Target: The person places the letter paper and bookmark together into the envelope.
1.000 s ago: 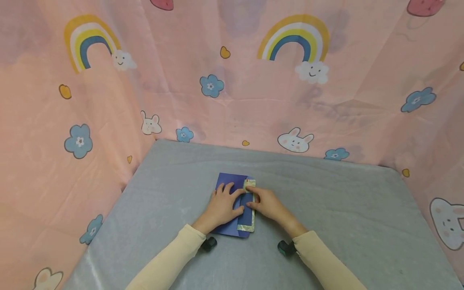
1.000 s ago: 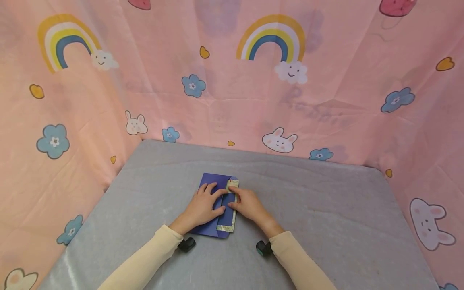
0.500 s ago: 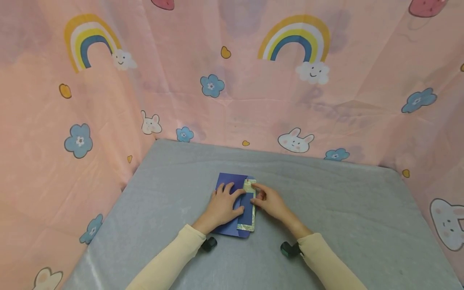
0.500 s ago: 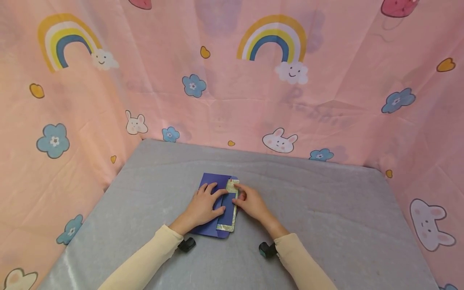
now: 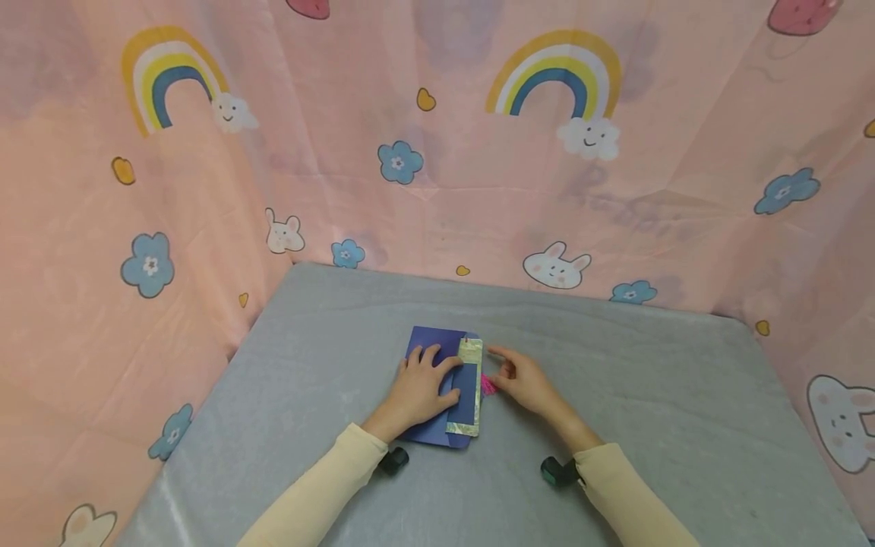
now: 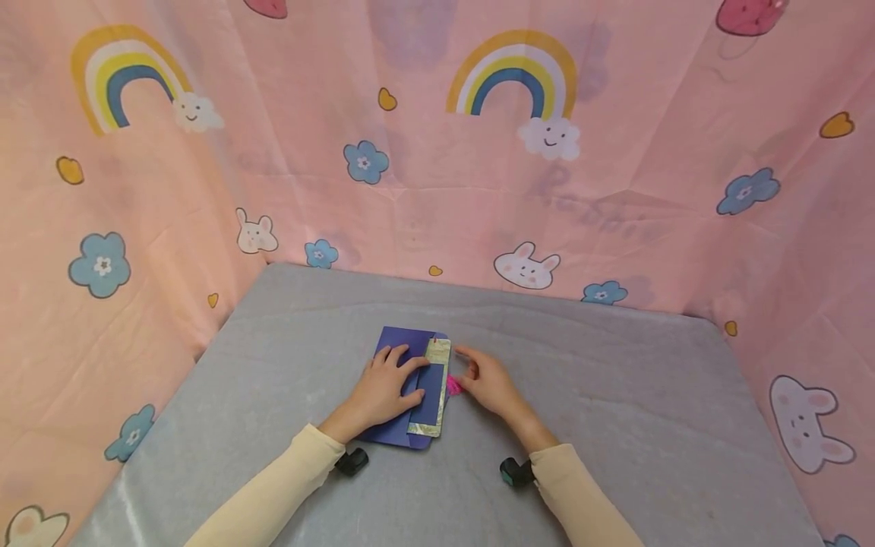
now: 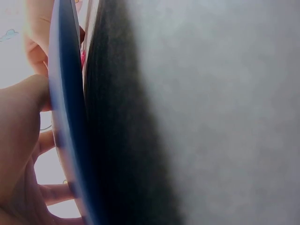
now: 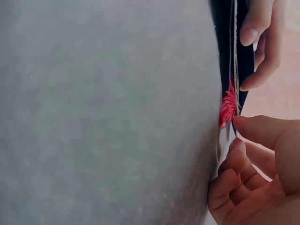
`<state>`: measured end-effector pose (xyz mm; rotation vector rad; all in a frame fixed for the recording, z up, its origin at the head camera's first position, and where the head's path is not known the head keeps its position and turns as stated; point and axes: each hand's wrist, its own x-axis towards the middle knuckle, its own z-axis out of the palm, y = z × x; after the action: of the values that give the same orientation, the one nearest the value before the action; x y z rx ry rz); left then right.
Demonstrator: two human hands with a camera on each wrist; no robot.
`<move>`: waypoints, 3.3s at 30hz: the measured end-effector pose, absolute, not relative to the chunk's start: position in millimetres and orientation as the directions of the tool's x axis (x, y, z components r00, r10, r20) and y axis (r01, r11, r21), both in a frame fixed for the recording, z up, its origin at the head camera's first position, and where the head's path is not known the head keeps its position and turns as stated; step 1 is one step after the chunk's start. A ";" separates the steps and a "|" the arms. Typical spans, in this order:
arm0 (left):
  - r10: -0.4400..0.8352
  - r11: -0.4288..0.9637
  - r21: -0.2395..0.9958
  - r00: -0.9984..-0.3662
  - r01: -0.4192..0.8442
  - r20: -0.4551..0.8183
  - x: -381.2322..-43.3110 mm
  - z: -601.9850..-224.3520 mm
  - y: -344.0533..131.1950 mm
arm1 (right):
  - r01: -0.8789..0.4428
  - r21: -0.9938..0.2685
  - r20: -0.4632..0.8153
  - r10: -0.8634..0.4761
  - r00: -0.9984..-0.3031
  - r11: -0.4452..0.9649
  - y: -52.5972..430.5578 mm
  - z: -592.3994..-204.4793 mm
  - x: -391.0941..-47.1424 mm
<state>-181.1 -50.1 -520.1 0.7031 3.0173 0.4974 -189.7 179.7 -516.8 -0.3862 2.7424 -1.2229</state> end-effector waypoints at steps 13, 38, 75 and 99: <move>0.434 0.849 0.304 -0.898 0.432 0.063 -180.2 -519.9 -50.5 | -0.257 -0.547 0.039 -0.283 -0.958 0.796 175.2 -514.5 -197.2; 0.441 0.847 0.298 -0.895 0.440 0.070 -181.2 -522.5 -50.5 | -0.275 -0.605 -0.039 -0.373 -0.927 0.747 176.6 -512.8 -198.5; 0.444 0.848 0.292 -0.894 0.442 0.064 -179.5 -519.3 -50.2 | -0.277 -0.549 -0.043 -0.358 -0.933 0.788 169.1 -509.7 -193.7; 0.446 0.848 0.291 -0.893 0.443 0.060 -179.8 -519.1 -50.1 | -0.292 -0.515 -0.045 -0.365 -0.930 0.806 163.2 -511.4 -192.6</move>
<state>-179.8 -50.1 -519.1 0.7236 3.0105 0.4705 -192.6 163.2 -511.4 -0.5212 2.8501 -0.7775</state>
